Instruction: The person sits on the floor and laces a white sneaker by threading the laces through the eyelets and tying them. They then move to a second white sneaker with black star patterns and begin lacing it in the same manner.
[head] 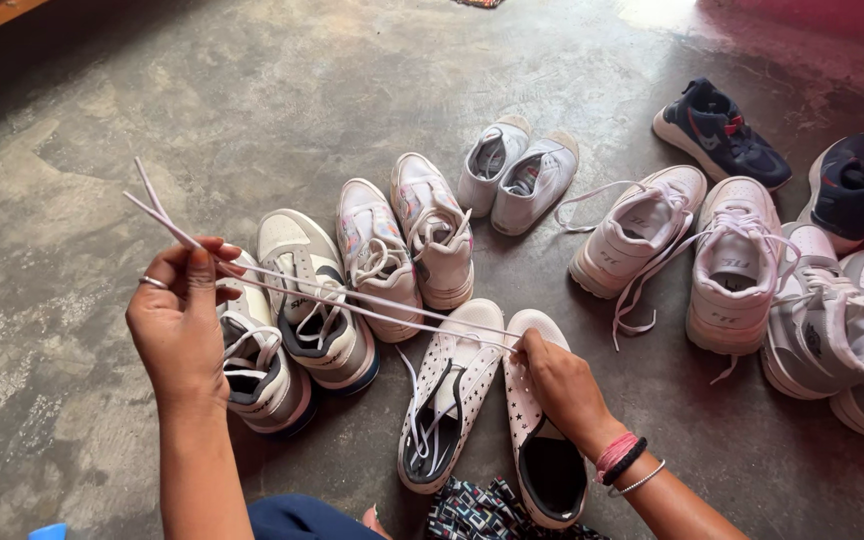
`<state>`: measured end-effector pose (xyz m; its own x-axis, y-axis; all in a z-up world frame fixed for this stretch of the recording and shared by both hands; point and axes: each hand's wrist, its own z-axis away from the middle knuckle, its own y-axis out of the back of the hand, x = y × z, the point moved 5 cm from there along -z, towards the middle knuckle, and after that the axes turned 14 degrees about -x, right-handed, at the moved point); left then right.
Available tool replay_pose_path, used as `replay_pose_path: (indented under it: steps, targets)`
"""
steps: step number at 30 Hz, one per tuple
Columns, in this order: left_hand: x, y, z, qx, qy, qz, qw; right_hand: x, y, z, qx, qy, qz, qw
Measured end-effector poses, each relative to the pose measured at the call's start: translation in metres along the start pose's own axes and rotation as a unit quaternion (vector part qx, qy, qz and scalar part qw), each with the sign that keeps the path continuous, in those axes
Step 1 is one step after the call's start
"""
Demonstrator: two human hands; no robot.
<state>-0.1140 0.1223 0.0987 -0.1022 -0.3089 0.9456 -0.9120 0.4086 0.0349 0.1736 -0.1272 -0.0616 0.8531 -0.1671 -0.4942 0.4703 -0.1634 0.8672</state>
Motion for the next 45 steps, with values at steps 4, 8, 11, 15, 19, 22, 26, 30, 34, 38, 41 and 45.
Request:
replay_pose_path:
  steps: [4,8,11,15,19,22,26,30,34,38,41,45]
  targets:
    - [-0.002,0.001,0.0,-0.003,-0.006,0.008,1.0,0.007,-0.006,0.0,0.007,-0.013,0.026,1.0]
    - [0.001,-0.003,0.0,0.0,-0.012,0.024,1.0,0.003,-0.001,0.0,0.017,-0.018,0.054,0.998]
    - [0.003,-0.004,0.003,-0.003,-0.01,0.039,0.999,-0.003,0.009,-0.001,0.002,-0.016,-0.006,1.0]
    - [-0.003,0.008,0.005,0.029,-0.007,0.095,0.995,0.025,0.029,-0.006,-0.054,-0.148,-0.209,0.965]
    - [-0.011,0.028,0.005,0.065,-0.009,0.19,0.98,0.051,0.054,-0.002,0.004,-0.17,-0.25,0.953]
    - [-0.015,0.038,0.006,0.103,0.014,0.202,0.974,0.053,0.05,-0.002,-0.015,-0.153,-0.208,0.966]
    - [-0.013,0.041,0.008,0.126,0.038,0.131,0.983,0.018,0.039,-0.002,-0.013,0.102,-0.052,0.993]
    - [-0.005,0.033,0.004,0.149,0.001,0.016,0.989,0.023,0.039,0.001,-0.151,-0.05,-0.167,0.973]
    - [0.017,-0.042,0.01,0.028,-0.21,-0.393,0.895,0.018,0.098,0.023,-0.143,-0.097,-0.218,0.961]
    - [-0.027,-0.179,0.042,-0.353,-0.023,-0.029,0.935,-0.016,0.147,0.044,-0.061,0.013,-0.276,0.959]
    - [-0.047,-0.241,0.1,-0.517,0.128,-0.102,0.84,-0.039,0.157,0.05,-0.025,0.07,-0.292,0.954]
    - [-0.046,-0.266,0.12,-0.521,-0.045,-0.178,0.834,-0.049,0.146,0.039,-0.036,0.112,-0.256,0.959]
